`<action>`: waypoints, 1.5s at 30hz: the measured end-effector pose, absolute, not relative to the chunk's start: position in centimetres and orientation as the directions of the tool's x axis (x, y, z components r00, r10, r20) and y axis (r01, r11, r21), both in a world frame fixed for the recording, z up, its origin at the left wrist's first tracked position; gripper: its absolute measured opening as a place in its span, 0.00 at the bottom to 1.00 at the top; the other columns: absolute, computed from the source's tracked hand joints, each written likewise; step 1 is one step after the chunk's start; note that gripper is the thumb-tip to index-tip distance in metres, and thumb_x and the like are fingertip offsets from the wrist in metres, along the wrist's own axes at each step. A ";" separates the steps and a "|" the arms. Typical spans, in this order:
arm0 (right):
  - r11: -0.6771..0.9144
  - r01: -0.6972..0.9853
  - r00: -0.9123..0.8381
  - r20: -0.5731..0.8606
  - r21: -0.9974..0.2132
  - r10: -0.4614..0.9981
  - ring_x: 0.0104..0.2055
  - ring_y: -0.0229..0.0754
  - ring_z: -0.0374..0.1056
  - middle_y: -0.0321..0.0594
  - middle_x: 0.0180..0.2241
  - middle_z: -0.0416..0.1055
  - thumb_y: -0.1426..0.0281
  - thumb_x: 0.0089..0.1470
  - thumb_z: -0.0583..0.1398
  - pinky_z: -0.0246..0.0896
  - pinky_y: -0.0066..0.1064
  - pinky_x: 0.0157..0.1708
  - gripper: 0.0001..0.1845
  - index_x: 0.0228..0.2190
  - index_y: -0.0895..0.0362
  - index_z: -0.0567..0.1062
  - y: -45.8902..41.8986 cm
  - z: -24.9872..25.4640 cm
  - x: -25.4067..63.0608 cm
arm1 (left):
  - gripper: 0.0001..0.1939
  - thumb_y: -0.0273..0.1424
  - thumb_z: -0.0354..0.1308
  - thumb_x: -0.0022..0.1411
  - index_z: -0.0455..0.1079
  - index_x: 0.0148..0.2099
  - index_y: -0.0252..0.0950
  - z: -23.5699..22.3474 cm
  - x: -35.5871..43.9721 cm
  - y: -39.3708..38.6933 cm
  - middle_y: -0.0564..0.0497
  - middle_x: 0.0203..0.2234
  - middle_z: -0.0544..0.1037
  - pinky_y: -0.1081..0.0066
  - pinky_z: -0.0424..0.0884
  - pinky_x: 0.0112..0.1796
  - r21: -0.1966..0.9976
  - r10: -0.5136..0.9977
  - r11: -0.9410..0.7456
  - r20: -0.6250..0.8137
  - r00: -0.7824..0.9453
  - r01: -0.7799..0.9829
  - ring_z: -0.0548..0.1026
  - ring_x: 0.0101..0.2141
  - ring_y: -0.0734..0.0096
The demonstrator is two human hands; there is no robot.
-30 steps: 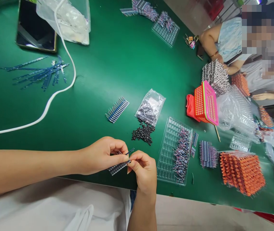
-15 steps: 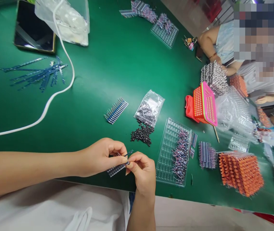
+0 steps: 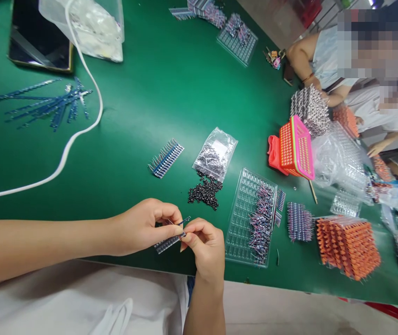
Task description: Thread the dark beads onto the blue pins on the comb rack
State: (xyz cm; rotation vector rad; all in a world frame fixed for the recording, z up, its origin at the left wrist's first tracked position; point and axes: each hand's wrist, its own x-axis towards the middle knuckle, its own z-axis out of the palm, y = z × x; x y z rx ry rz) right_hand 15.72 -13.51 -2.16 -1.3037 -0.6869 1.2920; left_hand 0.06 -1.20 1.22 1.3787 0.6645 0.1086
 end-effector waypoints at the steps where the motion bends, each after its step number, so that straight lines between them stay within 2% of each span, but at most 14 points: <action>1: -0.209 -0.288 0.233 -0.280 -0.935 0.931 0.24 0.32 0.66 0.34 0.27 0.69 0.71 0.52 0.67 0.63 0.22 0.20 0.01 0.30 0.53 0.81 -13.5 -2.2 15.7 | 0.11 0.35 0.55 0.59 0.70 0.29 0.33 1.2 0.1 -1.2 0.54 0.21 0.72 0.74 0.60 0.25 0.928 0.444 0.218 -0.371 0.815 0.304 0.65 0.24 0.74; 17: -0.259 -0.292 0.213 -0.327 -0.921 0.921 0.25 0.33 0.66 0.34 0.27 0.70 0.70 0.50 0.69 0.64 0.23 0.20 0.02 0.30 0.53 0.81 -13.6 -1.8 15.8 | 0.10 0.33 0.56 0.59 0.72 0.29 0.34 1.6 -0.1 -0.9 0.57 0.19 0.69 0.76 0.57 0.23 0.939 0.418 0.147 -0.345 0.841 0.312 0.63 0.22 0.77; 22: -0.251 -0.269 0.239 -0.317 -0.930 0.918 0.26 0.33 0.66 0.35 0.28 0.70 0.70 0.51 0.68 0.64 0.23 0.20 0.02 0.30 0.53 0.81 -13.6 -1.9 15.7 | 0.09 0.33 0.57 0.58 0.72 0.29 0.34 1.4 0.0 -0.9 0.56 0.20 0.71 0.76 0.58 0.24 0.935 0.433 0.176 -0.354 0.829 0.307 0.64 0.23 0.76; 26: -0.223 -0.222 0.296 -0.284 -0.949 0.912 0.26 0.34 0.66 0.36 0.28 0.69 0.69 0.52 0.67 0.63 0.25 0.22 0.02 0.30 0.54 0.80 -13.6 -2.1 15.6 | 0.10 0.35 0.56 0.60 0.71 0.30 0.34 1.3 0.2 -0.9 0.55 0.20 0.72 0.75 0.59 0.24 0.928 0.420 0.223 -0.369 0.829 0.300 0.66 0.23 0.75; 29: -0.223 -0.155 0.377 -0.267 -0.962 0.887 0.26 0.34 0.66 0.35 0.29 0.70 0.67 0.53 0.67 0.63 0.26 0.24 0.04 0.30 0.54 0.79 -13.6 -2.1 15.5 | 0.10 0.35 0.57 0.58 0.70 0.29 0.34 1.4 0.3 -0.9 0.55 0.20 0.72 0.75 0.60 0.25 0.923 0.468 0.266 -0.377 0.799 0.280 0.66 0.23 0.75; 33: -0.230 -0.076 0.427 -0.240 -0.970 0.872 0.26 0.33 0.65 0.35 0.30 0.70 0.65 0.52 0.67 0.63 0.27 0.26 0.06 0.33 0.54 0.79 -13.5 -1.9 15.3 | 0.09 0.34 0.57 0.59 0.72 0.31 0.33 1.5 0.4 -0.8 0.55 0.21 0.72 0.75 0.61 0.26 0.945 0.542 0.210 -0.326 0.775 0.251 0.66 0.24 0.75; 36: -0.209 -0.034 0.454 -0.201 -0.977 0.868 0.26 0.34 0.64 0.34 0.29 0.69 0.65 0.53 0.66 0.61 0.27 0.26 0.06 0.32 0.54 0.79 -13.6 -1.9 15.3 | 0.08 0.33 0.58 0.59 0.75 0.38 0.34 1.2 0.3 -0.8 0.53 0.27 0.79 0.73 0.67 0.31 0.955 0.532 0.186 -0.295 0.794 0.231 0.73 0.28 0.71; 39: -0.189 -0.039 0.486 -0.184 -0.981 0.855 0.25 0.34 0.63 0.34 0.27 0.68 0.64 0.54 0.66 0.59 0.26 0.26 0.07 0.32 0.55 0.78 -13.6 -2.1 15.4 | 0.14 0.32 0.60 0.58 0.74 0.46 0.34 0.9 0.3 -0.9 0.48 0.36 0.82 0.70 0.71 0.40 0.949 0.518 0.255 -0.296 0.803 0.185 0.78 0.37 0.66; 42: -0.167 -0.059 0.500 -0.174 -0.984 0.848 0.24 0.33 0.62 0.33 0.26 0.68 0.64 0.54 0.65 0.57 0.26 0.25 0.08 0.32 0.56 0.78 -13.7 -2.2 15.4 | 0.08 0.33 0.59 0.58 0.75 0.38 0.34 1.0 0.4 -0.8 0.50 0.31 0.81 0.71 0.70 0.39 0.951 0.525 0.239 -0.298 0.797 0.198 0.77 0.34 0.68; 45: -0.163 -0.077 0.505 -0.179 -0.984 0.844 0.24 0.33 0.62 0.33 0.24 0.68 0.63 0.54 0.65 0.57 0.26 0.25 0.09 0.32 0.56 0.78 -13.6 -2.0 15.2 | 0.09 0.35 0.58 0.60 0.74 0.34 0.35 1.3 0.3 -0.7 0.53 0.26 0.77 0.73 0.67 0.33 0.959 0.529 0.148 -0.283 0.800 0.242 0.73 0.30 0.70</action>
